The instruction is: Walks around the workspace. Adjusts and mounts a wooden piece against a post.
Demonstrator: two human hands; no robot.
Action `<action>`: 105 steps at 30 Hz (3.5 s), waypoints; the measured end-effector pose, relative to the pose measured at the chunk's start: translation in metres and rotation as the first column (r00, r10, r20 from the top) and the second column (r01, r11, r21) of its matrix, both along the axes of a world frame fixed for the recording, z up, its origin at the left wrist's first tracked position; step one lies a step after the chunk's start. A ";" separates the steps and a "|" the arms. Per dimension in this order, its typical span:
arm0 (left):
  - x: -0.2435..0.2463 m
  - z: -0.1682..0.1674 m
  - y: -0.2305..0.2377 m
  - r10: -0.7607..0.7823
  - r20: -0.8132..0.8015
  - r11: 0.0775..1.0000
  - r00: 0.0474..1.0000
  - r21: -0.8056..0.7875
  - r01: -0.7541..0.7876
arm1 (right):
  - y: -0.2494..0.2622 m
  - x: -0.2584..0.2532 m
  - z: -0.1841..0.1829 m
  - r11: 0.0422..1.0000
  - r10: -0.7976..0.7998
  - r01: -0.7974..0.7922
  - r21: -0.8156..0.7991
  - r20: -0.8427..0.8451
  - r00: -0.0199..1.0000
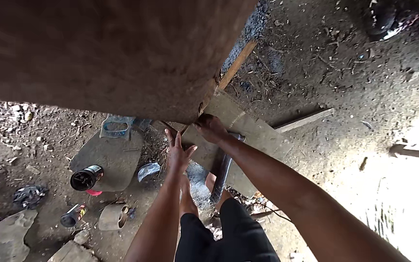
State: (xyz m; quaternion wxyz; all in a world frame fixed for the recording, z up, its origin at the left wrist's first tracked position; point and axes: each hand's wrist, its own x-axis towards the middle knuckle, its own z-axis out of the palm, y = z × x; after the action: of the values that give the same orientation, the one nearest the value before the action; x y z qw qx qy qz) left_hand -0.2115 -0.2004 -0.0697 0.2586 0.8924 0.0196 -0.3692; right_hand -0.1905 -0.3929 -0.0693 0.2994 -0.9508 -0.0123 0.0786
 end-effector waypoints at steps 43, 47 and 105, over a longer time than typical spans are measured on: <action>0.000 0.000 -0.001 0.015 -0.005 1.000 1.000 -0.006 -0.015 | -0.070 0.016 0.030 0.988 0.118 -0.143 -0.062 -0.302 0.946; 0.000 -0.001 0.000 0.008 -0.008 1.000 1.000 -0.006 -0.008 | -0.078 0.027 0.030 0.982 0.137 -0.173 -0.077 -0.337 0.931; 0.001 0.003 -0.001 0.033 -0.012 0.999 0.999 -0.020 -0.033 | -0.055 -0.007 0.022 0.963 -0.250 0.223 -0.151 -0.198 0.948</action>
State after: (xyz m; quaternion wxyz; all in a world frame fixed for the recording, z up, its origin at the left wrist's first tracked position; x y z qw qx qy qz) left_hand -0.2108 -0.2018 -0.0667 0.2737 0.8872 0.0320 -0.3701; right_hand -0.1977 -0.4477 -0.0470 0.2454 -0.9483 0.1395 0.1451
